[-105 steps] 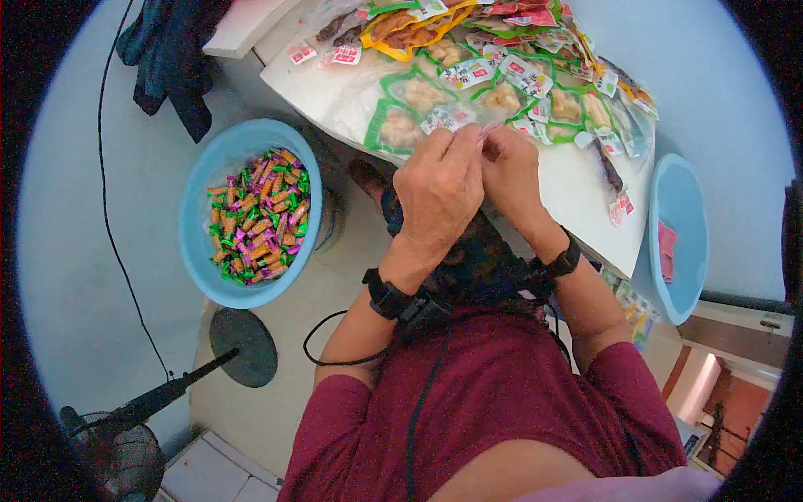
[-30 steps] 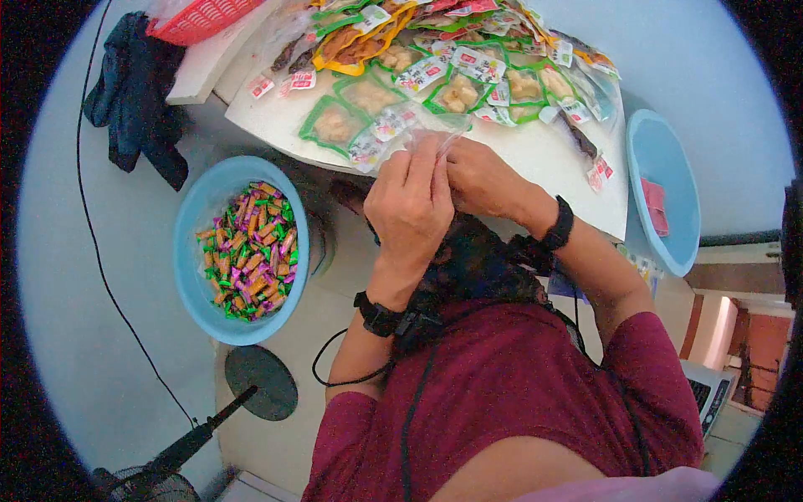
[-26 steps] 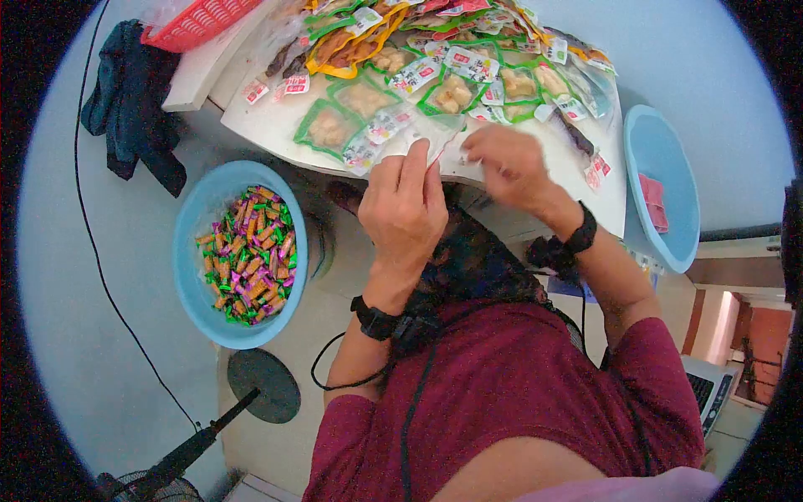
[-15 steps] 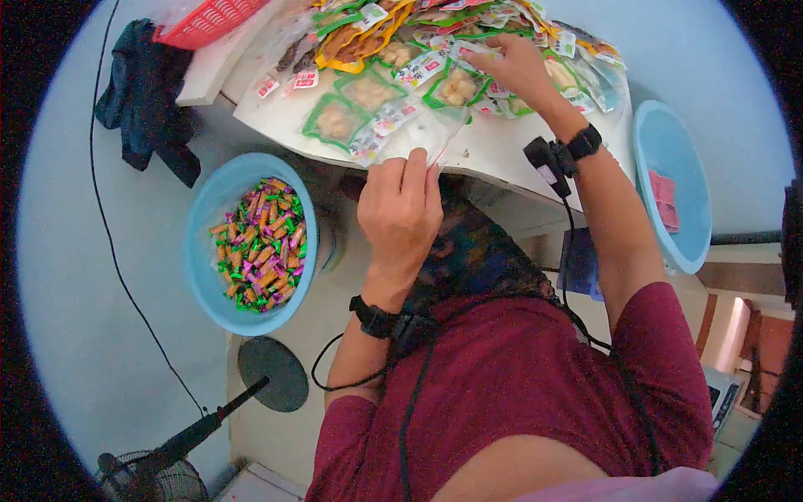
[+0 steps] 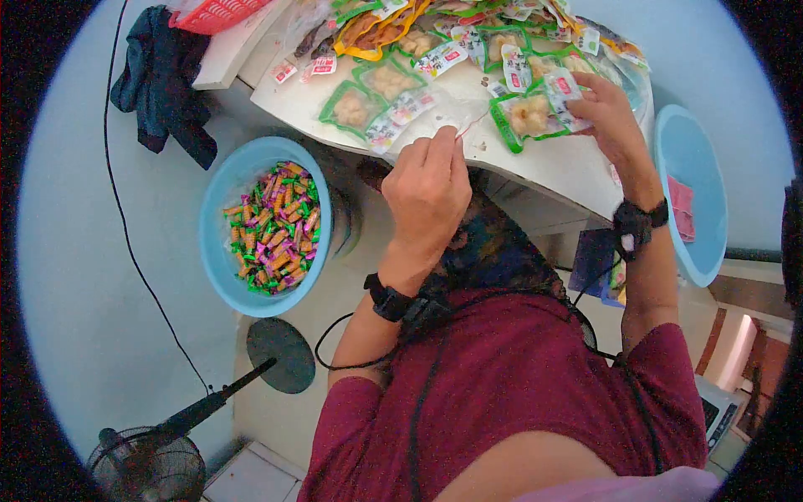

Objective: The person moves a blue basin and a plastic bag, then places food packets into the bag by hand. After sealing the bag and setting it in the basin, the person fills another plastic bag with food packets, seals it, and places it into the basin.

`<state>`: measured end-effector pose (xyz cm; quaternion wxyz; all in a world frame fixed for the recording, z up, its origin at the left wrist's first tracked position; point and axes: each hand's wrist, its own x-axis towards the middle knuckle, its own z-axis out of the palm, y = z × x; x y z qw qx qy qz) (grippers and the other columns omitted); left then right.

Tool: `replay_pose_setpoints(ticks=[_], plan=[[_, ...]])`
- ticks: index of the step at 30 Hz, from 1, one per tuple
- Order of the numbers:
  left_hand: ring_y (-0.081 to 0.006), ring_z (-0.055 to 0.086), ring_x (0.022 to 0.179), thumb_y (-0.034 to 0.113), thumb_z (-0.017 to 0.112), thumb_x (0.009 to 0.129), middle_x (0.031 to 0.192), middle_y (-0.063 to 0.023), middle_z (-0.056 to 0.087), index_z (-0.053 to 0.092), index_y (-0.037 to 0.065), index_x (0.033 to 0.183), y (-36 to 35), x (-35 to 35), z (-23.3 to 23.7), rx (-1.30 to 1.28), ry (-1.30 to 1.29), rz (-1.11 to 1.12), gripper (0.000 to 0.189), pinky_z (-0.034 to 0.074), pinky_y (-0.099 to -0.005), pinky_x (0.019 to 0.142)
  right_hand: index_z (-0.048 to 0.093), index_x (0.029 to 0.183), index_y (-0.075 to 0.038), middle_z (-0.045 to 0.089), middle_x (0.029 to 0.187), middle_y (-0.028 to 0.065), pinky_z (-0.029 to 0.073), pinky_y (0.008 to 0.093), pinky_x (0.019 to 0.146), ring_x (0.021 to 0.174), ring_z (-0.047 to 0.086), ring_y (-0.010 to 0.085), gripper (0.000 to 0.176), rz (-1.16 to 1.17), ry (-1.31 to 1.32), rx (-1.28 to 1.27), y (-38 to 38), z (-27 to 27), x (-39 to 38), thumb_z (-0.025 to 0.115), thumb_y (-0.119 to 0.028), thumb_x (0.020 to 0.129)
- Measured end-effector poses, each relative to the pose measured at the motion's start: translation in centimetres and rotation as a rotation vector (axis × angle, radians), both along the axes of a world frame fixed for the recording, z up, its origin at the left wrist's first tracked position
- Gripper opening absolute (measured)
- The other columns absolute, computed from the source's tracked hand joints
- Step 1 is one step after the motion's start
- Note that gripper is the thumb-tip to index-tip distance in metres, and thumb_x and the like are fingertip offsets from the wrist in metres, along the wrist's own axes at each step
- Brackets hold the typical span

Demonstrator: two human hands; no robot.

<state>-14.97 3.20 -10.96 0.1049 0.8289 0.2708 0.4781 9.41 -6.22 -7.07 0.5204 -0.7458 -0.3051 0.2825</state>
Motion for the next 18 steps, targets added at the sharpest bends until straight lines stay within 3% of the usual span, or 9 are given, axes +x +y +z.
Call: replay_pose_setpoints(ticks=[7,14,18], plan=[[-0.0267,0.063,0.059,0.006,0.069,0.08,0.076,-0.0134,0.066,0.066,0.002,0.091,-0.1,1.3,0.5,-0.081,-0.045,0.03,0.011,0.05,-0.0352,0.055,0.05,0.12,0.008,0.064,0.111,0.0144,0.057,0.0364,0.084,0.095,0.067,0.0203,0.039,0.083,0.561,0.165,-5.3,-1.4,-1.3,0.056,0.001,0.083],[-0.0265,0.064,0.059,0.008,0.069,0.081,0.077,-0.0144,0.067,0.067,0.002,0.091,-0.3,1.5,0.8,-0.095,-0.037,0.042,0.012,0.05,-0.0353,0.055,0.047,0.124,0.008,0.06,0.121,0.0164,0.049,0.0407,0.098,0.108,0.062,0.0246,0.042,0.122,0.799,0.236,-3.7,-2.0,-5.9,0.057,0.003,0.083],[-0.0274,0.064,0.06,0.009,0.07,0.081,0.077,-0.0147,0.067,0.067,0.002,0.092,-0.3,1.3,0.8,-0.099,-0.02,0.056,0.013,0.05,-0.0358,0.055,0.046,0.119,0.009,0.058,0.118,0.0197,0.051,0.0405,0.095,0.107,0.061,0.0285,0.034,0.119,0.884,0.32,-1.4,-1.3,-8.7,0.052,0.007,0.085]])
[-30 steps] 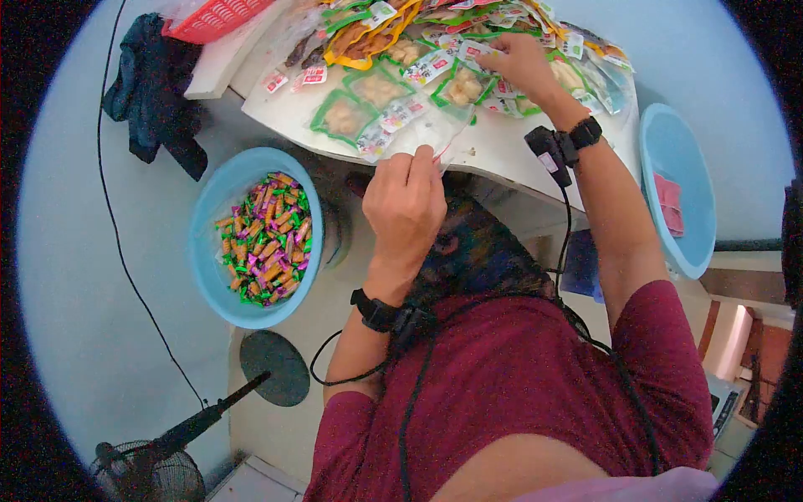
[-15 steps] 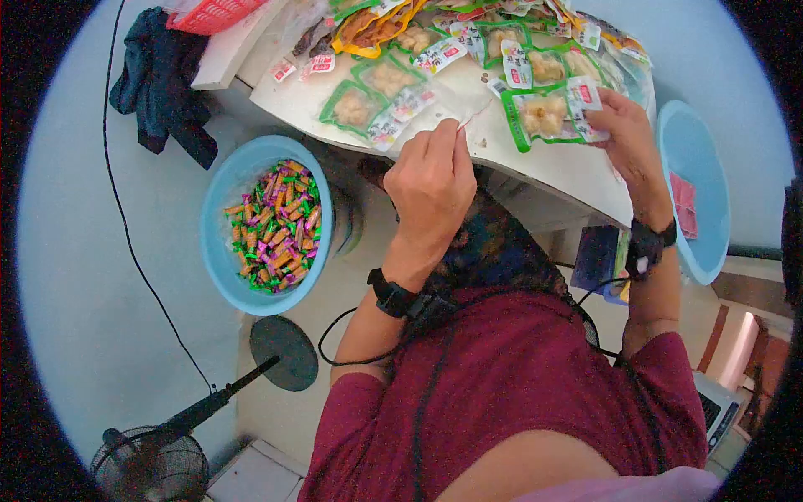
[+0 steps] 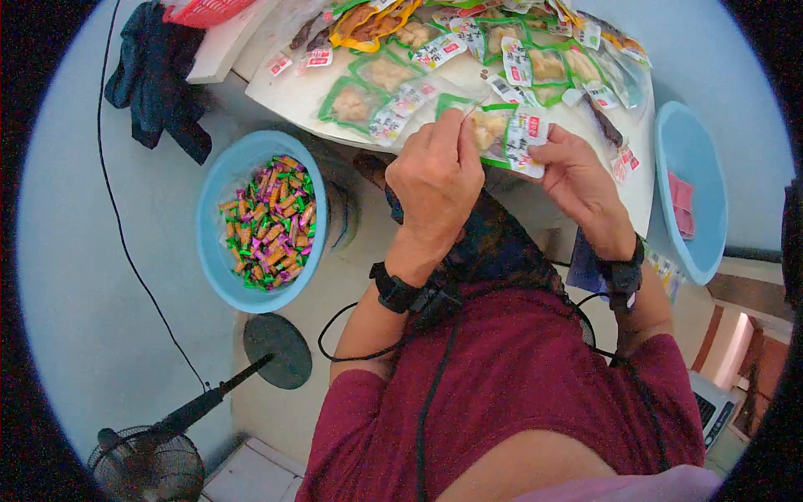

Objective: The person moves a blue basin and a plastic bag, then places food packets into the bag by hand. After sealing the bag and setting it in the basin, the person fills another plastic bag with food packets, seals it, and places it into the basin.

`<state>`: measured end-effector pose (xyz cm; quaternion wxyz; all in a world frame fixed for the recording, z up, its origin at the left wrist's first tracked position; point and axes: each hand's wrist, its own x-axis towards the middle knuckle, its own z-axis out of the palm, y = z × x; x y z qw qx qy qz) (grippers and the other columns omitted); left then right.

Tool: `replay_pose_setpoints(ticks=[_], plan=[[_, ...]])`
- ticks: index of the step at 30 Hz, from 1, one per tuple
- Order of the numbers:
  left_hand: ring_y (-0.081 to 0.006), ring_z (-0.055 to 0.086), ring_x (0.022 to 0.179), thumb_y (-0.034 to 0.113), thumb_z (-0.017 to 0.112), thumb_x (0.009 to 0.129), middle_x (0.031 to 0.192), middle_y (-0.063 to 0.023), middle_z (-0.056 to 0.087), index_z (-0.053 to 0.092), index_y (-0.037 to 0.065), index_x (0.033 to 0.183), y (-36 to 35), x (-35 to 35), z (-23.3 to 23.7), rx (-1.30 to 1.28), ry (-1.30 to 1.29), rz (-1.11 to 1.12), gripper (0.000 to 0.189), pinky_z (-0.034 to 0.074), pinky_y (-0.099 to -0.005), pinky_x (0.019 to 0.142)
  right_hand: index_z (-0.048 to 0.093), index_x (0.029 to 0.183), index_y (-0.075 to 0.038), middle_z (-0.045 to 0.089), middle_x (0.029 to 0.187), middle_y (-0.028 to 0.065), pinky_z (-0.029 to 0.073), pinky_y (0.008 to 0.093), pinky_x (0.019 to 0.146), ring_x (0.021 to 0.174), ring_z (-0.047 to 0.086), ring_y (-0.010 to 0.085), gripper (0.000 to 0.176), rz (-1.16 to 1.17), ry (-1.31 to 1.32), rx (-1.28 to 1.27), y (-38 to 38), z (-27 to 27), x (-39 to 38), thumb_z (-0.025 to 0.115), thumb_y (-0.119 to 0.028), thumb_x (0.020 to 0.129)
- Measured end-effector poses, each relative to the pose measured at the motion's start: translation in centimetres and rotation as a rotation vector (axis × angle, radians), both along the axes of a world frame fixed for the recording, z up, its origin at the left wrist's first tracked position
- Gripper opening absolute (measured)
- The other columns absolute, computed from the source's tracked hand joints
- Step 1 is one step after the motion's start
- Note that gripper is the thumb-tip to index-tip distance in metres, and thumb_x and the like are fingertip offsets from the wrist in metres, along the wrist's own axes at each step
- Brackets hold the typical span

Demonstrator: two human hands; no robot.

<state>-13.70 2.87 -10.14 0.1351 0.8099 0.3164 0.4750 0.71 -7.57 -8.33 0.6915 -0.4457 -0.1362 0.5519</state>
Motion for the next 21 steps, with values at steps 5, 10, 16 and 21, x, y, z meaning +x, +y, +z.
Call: replay_pose_setpoints(ticks=[5,10,16,21], plan=[[-0.0287,0.062,0.063,0.012,0.066,0.083,0.07,-0.0094,0.062,0.063,0.008,0.091,0.3,-0.1,-0.4,0.019,-0.065,-0.019,0.009,0.048,-0.0391,0.053,0.052,0.112,0.005,0.06,0.113,0.016,0.051,0.0393,0.093,0.102,0.062,0.027,0.027,0.041,0.057,0.09,3.4,-0.9,-2.2,0.053,0.005,0.085],[-0.0292,0.068,0.072,0.012,0.067,0.083,0.084,-0.0145,0.069,0.069,0.003,0.096,0.1,-0.9,0.6,-0.103,-0.095,-0.016,0.016,0.054,-0.0363,0.065,0.054,0.105,0.002,0.06,0.101,0.0122,0.052,0.0342,0.078,0.088,0.061,0.0233,0.021,0.192,0.105,0.13,6.8,-2.1,-3.7,0.054,0.0,0.085],[-0.0305,0.069,0.078,0.011,0.066,0.083,0.09,-0.0155,0.07,0.069,0.003,0.096,0.7,-1.6,0.4,-0.164,-0.148,-0.003,0.016,0.054,-0.0359,0.07,0.051,0.115,-0.001,0.058,0.108,0.0076,0.048,0.031,0.086,0.095,0.057,0.021,0.023,0.277,-0.889,0.309,7.8,-3.6,-5.3,0.048,-0.012,0.095],[-0.0309,0.069,0.08,0.006,0.065,0.082,0.09,-0.0156,0.07,0.069,0.003,0.095,0.8,-2.0,-0.2,-0.187,-0.209,-0.077,0.014,0.054,-0.0357,0.072,0.04,0.133,-0.002,0.051,0.126,0.0093,0.04,0.03,0.101,0.113,0.051,0.0183,0.038,0.314,-0.672,0.177,7.7,-2.8,-7.1,0.044,-0.02,0.101]])
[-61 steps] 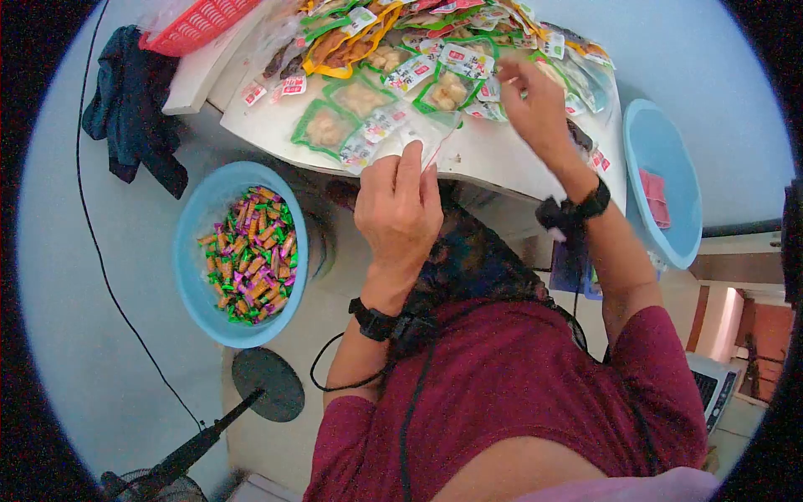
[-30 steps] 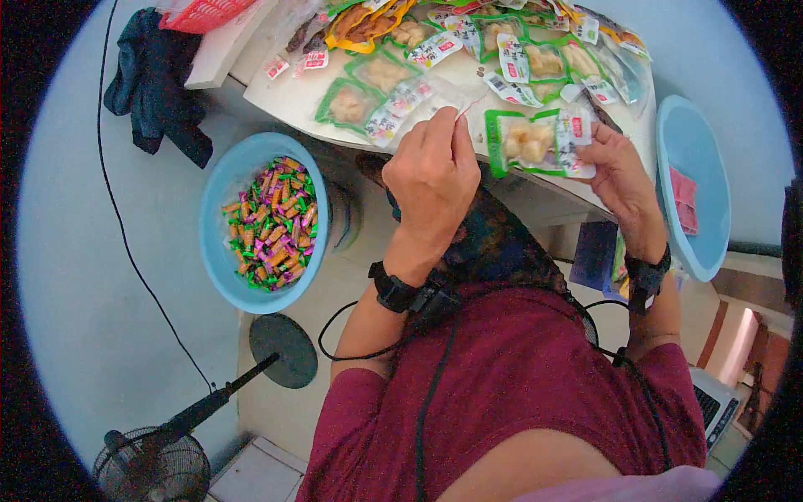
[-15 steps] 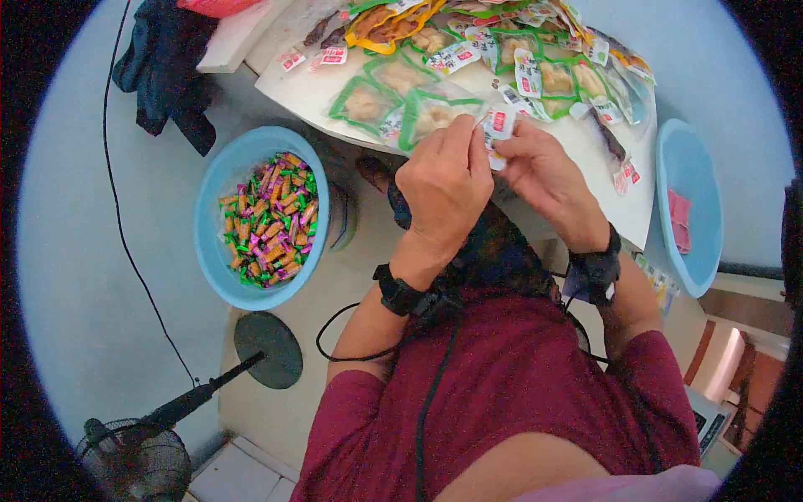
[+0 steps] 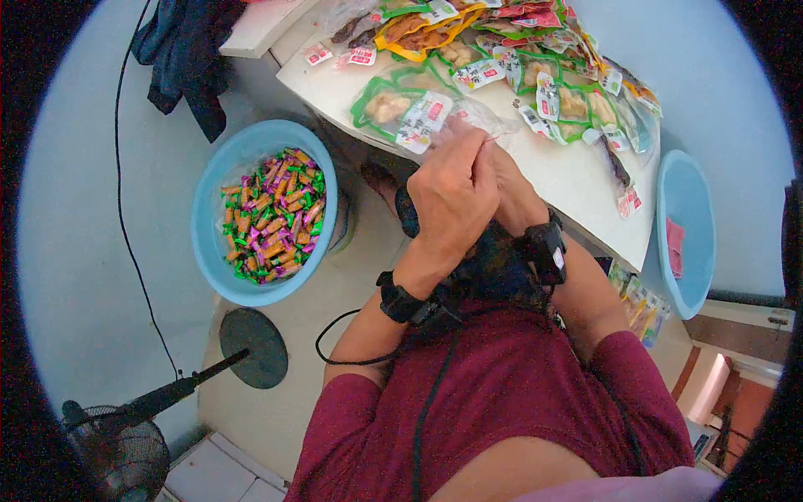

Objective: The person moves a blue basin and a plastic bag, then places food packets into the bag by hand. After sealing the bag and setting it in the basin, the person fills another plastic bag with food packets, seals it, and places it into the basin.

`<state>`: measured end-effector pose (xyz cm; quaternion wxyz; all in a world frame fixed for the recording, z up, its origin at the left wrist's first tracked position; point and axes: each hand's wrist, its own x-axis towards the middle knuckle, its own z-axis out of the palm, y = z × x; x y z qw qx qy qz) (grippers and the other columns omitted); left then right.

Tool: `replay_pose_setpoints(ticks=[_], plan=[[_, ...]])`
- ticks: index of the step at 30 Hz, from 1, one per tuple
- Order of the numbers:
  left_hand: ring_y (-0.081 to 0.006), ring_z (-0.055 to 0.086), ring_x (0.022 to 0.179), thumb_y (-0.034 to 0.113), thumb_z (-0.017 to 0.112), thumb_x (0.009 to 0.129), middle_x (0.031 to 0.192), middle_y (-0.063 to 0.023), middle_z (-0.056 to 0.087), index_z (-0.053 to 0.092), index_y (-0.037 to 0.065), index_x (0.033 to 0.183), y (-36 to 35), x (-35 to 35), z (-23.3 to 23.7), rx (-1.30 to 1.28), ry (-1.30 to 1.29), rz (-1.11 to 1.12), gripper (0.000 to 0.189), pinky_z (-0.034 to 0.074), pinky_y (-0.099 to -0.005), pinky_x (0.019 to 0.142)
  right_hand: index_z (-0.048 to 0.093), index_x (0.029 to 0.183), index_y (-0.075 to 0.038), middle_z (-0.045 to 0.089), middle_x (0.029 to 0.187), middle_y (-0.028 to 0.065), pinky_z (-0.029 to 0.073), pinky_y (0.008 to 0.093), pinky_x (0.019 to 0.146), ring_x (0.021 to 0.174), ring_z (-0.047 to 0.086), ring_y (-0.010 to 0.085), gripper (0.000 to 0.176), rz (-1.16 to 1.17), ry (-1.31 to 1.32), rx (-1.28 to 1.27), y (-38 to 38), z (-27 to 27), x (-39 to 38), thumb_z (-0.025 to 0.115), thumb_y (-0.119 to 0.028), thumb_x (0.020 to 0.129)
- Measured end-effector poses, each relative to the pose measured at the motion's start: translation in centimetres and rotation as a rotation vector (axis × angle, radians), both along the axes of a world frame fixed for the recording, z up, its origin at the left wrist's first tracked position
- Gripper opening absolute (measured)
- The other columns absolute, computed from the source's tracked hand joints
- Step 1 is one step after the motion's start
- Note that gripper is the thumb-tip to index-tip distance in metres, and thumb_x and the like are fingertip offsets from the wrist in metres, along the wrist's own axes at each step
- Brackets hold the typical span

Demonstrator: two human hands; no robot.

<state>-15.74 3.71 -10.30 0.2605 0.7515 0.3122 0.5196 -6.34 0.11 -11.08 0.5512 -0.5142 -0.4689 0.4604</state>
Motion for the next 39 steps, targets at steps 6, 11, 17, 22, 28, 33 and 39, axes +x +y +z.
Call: replay_pose_setpoints(ticks=[6,11,17,22,28,33,39], plan=[[-0.0297,0.069,0.082,0.005,0.065,0.081,0.091,-0.0151,0.07,0.069,0.003,0.094,0.0,-0.2,-0.5,0.051,-0.009,-0.008,0.014,0.054,-0.035,0.074,0.047,0.125,-0.005,0.054,0.118,0.0083,0.043,0.0334,0.097,0.108,0.053,0.0198,0.031,0.114,0.354,0.186,2.9,-2.4,-1.1,0.036,-0.024,0.102],[-0.0269,0.07,0.079,0.007,0.068,0.081,0.089,-0.0136,0.071,0.07,0.003,0.093,0.1,-0.2,-0.1,0.074,0.036,-0.009,0.013,0.054,-0.0338,0.073,0.044,0.128,-0.003,0.054,0.12,0.01,0.041,0.0362,0.101,0.112,0.052,0.0224,0.034,0.291,0.57,0.153,2.4,-3.5,0.0,0.037,-0.025,0.102],[-0.0246,0.069,0.078,0.006,0.068,0.082,0.091,-0.0131,0.071,0.071,0.002,0.095,-0.4,-0.1,0.1,0.026,-0.003,-0.043,0.014,0.053,-0.0322,0.072,0.045,0.125,0.003,0.057,0.115,0.0127,0.046,0.0392,0.099,0.109,0.057,0.0263,0.037,0.223,0.146,0.326,4.2,-6.6,1.8,0.048,-0.022,0.099],[-0.0233,0.069,0.078,0.005,0.068,0.082,0.091,-0.0133,0.071,0.071,0.001,0.095,-0.3,0.2,0.1,0.045,0.002,-0.021,0.014,0.053,-0.0319,0.072,0.058,0.11,0.005,0.064,0.103,0.0105,0.055,0.0339,0.085,0.094,0.063,0.0206,0.021,0.21,0.686,0.031,3.8,-7.1,2.2,0.055,-0.008,0.094],[-0.0249,0.063,0.064,0.002,0.066,0.082,0.079,-0.0121,0.066,0.067,0.001,0.096,-0.4,0.3,0.0,0.067,0.049,-0.004,0.014,0.05,-0.0333,0.057,0.065,0.102,0.004,0.068,0.095,0.0101,0.054,0.0293,0.074,0.083,0.065,0.018,0.018,-0.042,0.179,-0.279,-3.3,2.1,4.3,0.055,-0.004,0.09],[-0.023,0.058,0.057,0.002,0.067,0.082,0.073,-0.0106,0.063,0.067,0.001,0.096,-0.5,0.1,0.2,0.087,0.078,0.002,0.015,0.046,-0.0328,0.052,0.065,0.107,0.001,0.071,0.091,0.0094,0.054,0.0324,0.072,0.08,0.067,0.0181,0.023,-0.424,-0.891,-0.073,-4.5,3.4,11.3,0.055,-0.004,0.087],[-0.0233,0.059,0.059,0.002,0.067,0.081,0.07,-0.0102,0.061,0.066,0.001,0.095,-0.9,0.3,0.2,0.072,0.12,0.035,0.015,0.047,-0.0335,0.054,0.064,0.113,-0.007,0.066,0.108,0.0135,0.049,0.0377,0.088,0.102,0.062,0.0296,0.037,-0.522,-1.256,0.068,-2.5,3.0,16.9,0.055,0.003,0.079]])
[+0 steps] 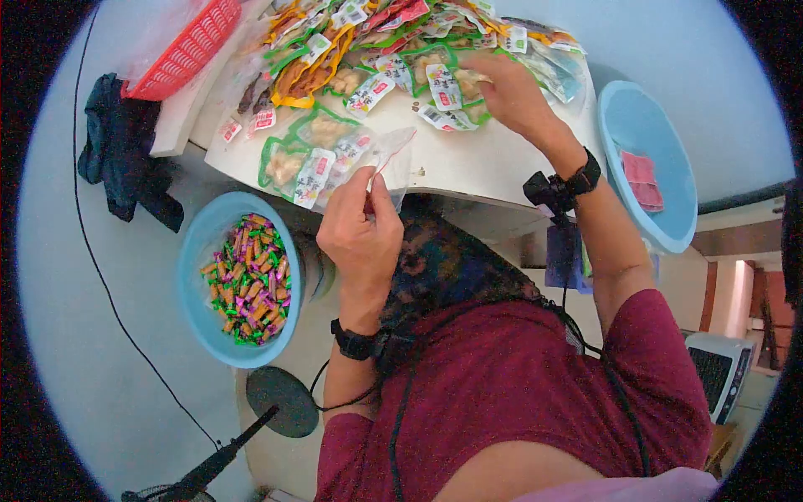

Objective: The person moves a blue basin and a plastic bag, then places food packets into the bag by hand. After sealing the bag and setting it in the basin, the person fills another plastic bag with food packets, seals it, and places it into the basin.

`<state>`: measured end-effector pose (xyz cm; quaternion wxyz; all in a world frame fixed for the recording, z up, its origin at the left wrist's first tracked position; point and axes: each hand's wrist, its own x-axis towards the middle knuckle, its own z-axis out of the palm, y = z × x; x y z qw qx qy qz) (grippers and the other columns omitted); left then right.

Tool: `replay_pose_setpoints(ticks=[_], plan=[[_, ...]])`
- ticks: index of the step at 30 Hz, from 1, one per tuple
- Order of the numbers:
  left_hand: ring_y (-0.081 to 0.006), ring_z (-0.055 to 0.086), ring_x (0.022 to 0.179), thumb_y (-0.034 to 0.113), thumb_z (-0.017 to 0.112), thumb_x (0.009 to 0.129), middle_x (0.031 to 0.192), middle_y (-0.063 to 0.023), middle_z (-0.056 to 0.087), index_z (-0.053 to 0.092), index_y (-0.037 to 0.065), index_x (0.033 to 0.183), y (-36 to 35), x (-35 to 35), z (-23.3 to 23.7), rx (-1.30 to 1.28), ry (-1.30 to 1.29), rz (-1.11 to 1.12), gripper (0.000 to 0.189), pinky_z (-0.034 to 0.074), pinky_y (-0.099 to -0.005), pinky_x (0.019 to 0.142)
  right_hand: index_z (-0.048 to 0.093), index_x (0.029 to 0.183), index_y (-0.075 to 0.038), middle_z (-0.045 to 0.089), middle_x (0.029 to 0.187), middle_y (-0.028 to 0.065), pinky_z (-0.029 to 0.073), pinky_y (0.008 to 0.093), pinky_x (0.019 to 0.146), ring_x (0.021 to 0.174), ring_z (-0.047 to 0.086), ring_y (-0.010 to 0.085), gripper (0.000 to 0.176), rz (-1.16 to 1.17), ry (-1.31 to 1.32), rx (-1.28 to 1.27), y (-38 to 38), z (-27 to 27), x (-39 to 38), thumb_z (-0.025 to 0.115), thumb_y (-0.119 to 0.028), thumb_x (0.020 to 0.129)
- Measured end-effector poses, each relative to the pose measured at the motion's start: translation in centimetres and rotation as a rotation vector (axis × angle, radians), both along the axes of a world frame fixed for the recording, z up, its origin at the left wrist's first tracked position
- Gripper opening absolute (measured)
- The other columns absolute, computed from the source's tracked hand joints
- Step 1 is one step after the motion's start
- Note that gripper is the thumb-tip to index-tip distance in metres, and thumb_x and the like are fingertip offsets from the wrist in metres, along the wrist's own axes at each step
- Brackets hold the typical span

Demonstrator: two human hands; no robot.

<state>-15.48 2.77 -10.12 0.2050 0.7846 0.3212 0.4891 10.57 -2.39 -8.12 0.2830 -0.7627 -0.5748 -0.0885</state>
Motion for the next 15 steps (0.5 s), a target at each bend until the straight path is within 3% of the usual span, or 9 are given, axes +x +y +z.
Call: replay_pose_setpoints(ticks=[1,4,7,10,13,15], plan=[[-0.0235,0.059,0.059,0.002,0.068,0.08,0.07,-0.0102,0.061,0.066,0.001,0.095,0.0,0.1,0.0,0.018,0.011,0.006,0.015,0.047,-0.0339,0.054,0.062,0.117,-0.011,0.058,0.125,0.0108,0.045,0.0403,0.097,0.118,0.053,0.0297,0.043,0.052,-0.184,-0.116,0.5,0.4,-0.3,0.057,0.005,0.077],[-0.0243,0.059,0.06,0.003,0.068,0.08,0.07,-0.01,0.06,0.066,0.002,0.095,-0.2,0.1,0.0,0.068,0.059,0.018,0.015,0.047,-0.035,0.055,0.061,0.116,-0.013,0.051,0.135,0.0066,0.042,0.0412,0.102,0.127,0.046,0.0279,0.04,0.341,-0.569,-0.149,2.3,0.0,-0.6,0.057,0.001,0.078],[-0.0251,0.059,0.06,0.003,0.068,0.079,0.07,-0.0095,0.06,0.067,0.003,0.094,-0.2,0.2,0.1,0.106,0.093,0.038,0.014,0.047,-0.0359,0.055,0.06,0.111,-0.011,0.047,0.138,0.0047,0.037,0.0425,0.107,0.133,0.039,0.0256,0.034,0.435,-0.702,-0.138,3.7,-1.2,-0.2,0.058,-0.004,0.078],[-0.0255,0.058,0.061,0.003,0.068,0.079,0.069,-0.0084,0.058,0.067,0.005,0.092,0.0,0.3,0.2,0.128,0.087,0.047,0.013,0.046,-0.0366,0.055,0.06,0.104,-0.009,0.053,0.128,0.0049,0.034,0.0425,0.109,0.134,0.039,0.0254,0.026,0.428,-0.75,-0.273,4.4,-0.5,0.2,0.058,-0.006,0.078],[-0.0256,0.057,0.062,0.003,0.069,0.078,0.069,-0.0071,0.056,0.067,0.006,0.09,0.3,0.2,0.3,0.178,0.072,0.041,0.013,0.045,-0.0366,0.055,0.06,0.101,-0.009,0.057,0.118,0.0052,0.037,0.0402,0.107,0.131,0.041,0.0256,0.023,0.416,-0.898,-0.313,4.0,1.7,0.6,0.057,-0.006,0.079],[-0.0255,0.056,0.062,0.003,0.069,0.078,0.068,-0.0064,0.054,0.066,0.007,0.089,0.5,0.3,0.1,0.183,0.041,0.025,0.012,0.045,-0.0364,0.055,0.061,0.099,-0.009,0.059,0.114,0.0063,0.04,0.0381,0.104,0.127,0.044,0.0263,0.021,0.37,-0.849,-0.313,3.4,2.7,0.9,0.056,-0.006,0.078]])
